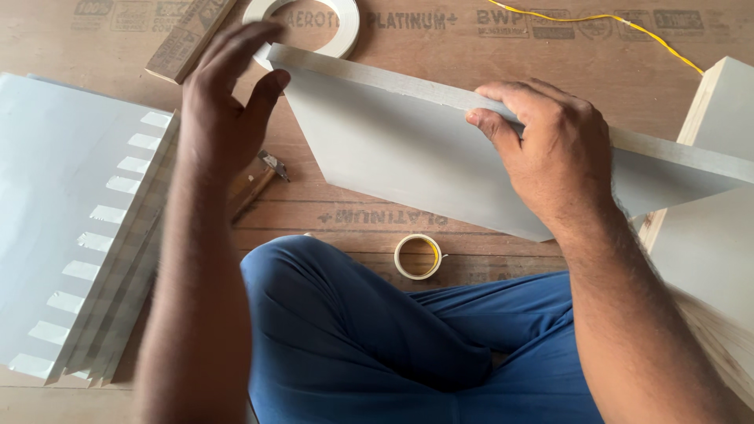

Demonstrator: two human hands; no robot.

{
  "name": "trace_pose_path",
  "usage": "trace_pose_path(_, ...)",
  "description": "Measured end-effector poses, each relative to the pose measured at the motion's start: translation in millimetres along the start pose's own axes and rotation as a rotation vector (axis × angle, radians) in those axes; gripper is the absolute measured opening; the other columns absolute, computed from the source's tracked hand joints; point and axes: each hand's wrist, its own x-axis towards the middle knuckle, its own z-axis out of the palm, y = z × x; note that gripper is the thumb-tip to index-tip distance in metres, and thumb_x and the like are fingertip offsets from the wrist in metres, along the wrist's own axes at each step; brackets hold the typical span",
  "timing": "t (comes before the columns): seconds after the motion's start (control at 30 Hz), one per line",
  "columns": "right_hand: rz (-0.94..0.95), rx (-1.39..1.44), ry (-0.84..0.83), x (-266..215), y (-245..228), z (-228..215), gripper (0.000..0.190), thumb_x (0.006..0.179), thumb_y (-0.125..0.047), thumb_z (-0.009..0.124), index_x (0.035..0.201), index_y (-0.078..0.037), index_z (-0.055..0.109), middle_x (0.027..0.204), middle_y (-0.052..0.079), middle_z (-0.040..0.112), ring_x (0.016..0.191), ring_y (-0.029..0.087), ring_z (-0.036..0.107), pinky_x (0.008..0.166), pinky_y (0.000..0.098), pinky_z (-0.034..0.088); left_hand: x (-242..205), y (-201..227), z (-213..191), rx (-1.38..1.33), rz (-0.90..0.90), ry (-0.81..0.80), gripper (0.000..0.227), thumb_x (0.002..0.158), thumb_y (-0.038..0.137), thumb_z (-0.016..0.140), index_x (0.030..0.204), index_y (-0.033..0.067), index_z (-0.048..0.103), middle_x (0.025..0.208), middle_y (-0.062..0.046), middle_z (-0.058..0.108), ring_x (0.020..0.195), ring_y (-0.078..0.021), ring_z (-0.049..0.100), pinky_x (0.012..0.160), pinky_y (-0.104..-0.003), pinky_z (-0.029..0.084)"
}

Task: The person applies glue to the edge of a white board using a brush, then attaches a wooden strip to the glued edge. They press the strip firmly along the board and then apply pieces of masking tape along the joint to secure it.

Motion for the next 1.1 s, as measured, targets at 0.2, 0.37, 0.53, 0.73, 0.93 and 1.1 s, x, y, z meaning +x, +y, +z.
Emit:
trace_pose_path(0.2, -0.039, 0.015, -0.105, 7.4, -5.4, 3.7, 0.042, 0.098, -0.038, 0.078, 0.126, -0.006, 0.073, 0.112, 0.014, 0.077, 0.084, 0.026, 0.075, 0.080, 0.0415, 0.060, 29.1, -1.3, -15.2, -0.070, 0.043, -0.227, 0.017, 0.104, 0.004, 0.073, 0.121, 0.0054, 0.075, 0.132, -0.011, 0.071, 0.122, -0.0256, 0.070, 0.099, -0.036, 0.055)
trace_pose_path(0.37, -0.171, -0.044, 0.041, 46.4, -42.2, 58.9, 0.064, 0.089, -0.057, 0.081, 0.118, -0.001, 0.073, 0.097, 0.015, 0.078, 0.078, 0.025, 0.076, 0.068, 0.0390, 0.062, 32.9, -3.4, -13.0, -0.154, -0.026, -0.244, 0.013, 0.104, 0.002, 0.072, 0.116, 0.0045, 0.074, 0.123, -0.009, 0.074, 0.111, -0.0195, 0.075, 0.091, -0.031, 0.060)
trace_pose_path(0.53, -0.010, 0.001, -0.067, 69.0, -59.1, 78.5, 0.042, 0.095, -0.051, 0.076, 0.100, -0.009, 0.077, 0.079, 0.007, 0.076, 0.062, 0.019, 0.073, 0.051, 0.0350, 0.056, 30.7, -3.9, -10.7, -0.126, -0.018, -0.228, 0.011, 0.104, 0.002, 0.072, 0.115, 0.0052, 0.074, 0.118, -0.007, 0.075, 0.114, -0.0191, 0.074, 0.097, -0.033, 0.057)
trace_pose_path(0.73, -0.100, 0.004, 0.043, 40.2, -32.6, 55.2, 0.039, 0.098, -0.049, 0.077, 0.108, -0.011, 0.079, 0.082, 0.005, 0.078, 0.065, 0.016, 0.072, 0.054, 0.0318, 0.056, 30.5, -4.6, -16.9, -0.107, 0.023, -0.255, 0.010, 0.106, 0.003, 0.072, 0.116, 0.0052, 0.074, 0.121, -0.007, 0.075, 0.117, -0.0203, 0.073, 0.102, -0.035, 0.054)
trace_pose_path(0.93, -0.048, -0.045, 0.003, 10.7, -7.2, 18.2, 0.040, 0.098, -0.046, 0.080, 0.113, -0.009, 0.079, 0.092, 0.008, 0.078, 0.073, 0.023, 0.074, 0.062, 0.0361, 0.058, 29.8, 0.3, -21.0, -0.115, -0.003, -0.276, 0.013, 0.104, 0.002, 0.071, 0.117, 0.0036, 0.073, 0.119, -0.007, 0.075, 0.115, -0.0193, 0.074, 0.102, -0.035, 0.056)
trace_pose_path(1.1, 0.033, -0.043, -0.045, -8.0, 15.3, -12.8, 0.038, 0.097, -0.044, 0.080, 0.115, -0.010, 0.079, 0.099, 0.010, 0.078, 0.078, 0.025, 0.076, 0.070, 0.0377, 0.059, 33.2, -2.0, -21.1, -0.094, 0.020, -0.286, 0.013, 0.104, 0.001, 0.073, 0.117, 0.0037, 0.073, 0.121, -0.008, 0.075, 0.115, -0.0205, 0.073, 0.101, -0.035, 0.054)
